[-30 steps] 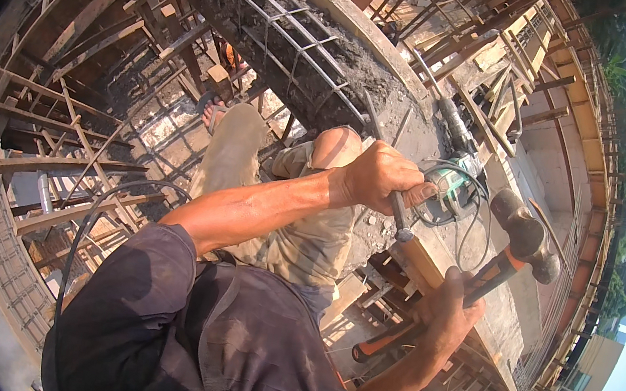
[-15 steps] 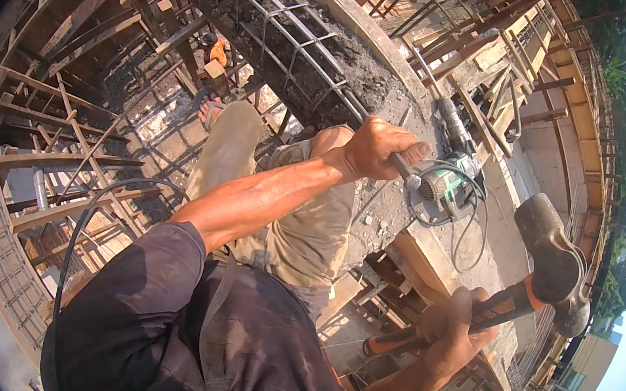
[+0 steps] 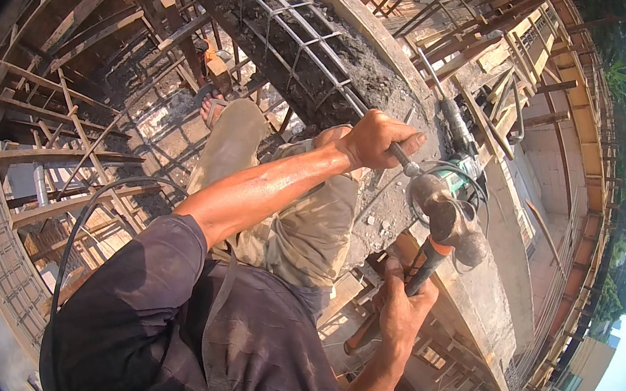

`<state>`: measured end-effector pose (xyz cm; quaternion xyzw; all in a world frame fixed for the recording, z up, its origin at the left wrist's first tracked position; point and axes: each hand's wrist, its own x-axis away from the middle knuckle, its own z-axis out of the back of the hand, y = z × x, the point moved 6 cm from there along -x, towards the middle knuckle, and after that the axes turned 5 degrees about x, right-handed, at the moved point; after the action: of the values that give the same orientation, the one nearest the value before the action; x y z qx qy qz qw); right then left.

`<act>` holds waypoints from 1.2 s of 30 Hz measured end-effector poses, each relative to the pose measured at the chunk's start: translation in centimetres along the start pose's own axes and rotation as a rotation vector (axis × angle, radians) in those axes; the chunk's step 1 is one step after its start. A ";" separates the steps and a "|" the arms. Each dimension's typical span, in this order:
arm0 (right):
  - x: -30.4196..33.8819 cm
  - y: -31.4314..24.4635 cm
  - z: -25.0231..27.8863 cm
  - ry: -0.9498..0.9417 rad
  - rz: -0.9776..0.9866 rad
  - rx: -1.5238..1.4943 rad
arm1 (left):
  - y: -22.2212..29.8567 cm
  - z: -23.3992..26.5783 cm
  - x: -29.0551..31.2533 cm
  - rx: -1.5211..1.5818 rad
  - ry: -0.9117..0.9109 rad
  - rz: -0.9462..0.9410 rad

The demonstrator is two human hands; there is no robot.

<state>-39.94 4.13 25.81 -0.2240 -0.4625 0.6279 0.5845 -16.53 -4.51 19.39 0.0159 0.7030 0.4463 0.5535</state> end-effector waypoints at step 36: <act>1.7 -6.3 10.4 0.493 0.485 -0.490 | -2.5 -5.4 -0.2 -0.109 -0.074 0.149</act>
<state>-45.53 1.72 36.47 -0.6021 -0.3785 0.5463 0.4424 -19.60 -9.39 17.88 0.0543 0.6536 0.5229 0.5445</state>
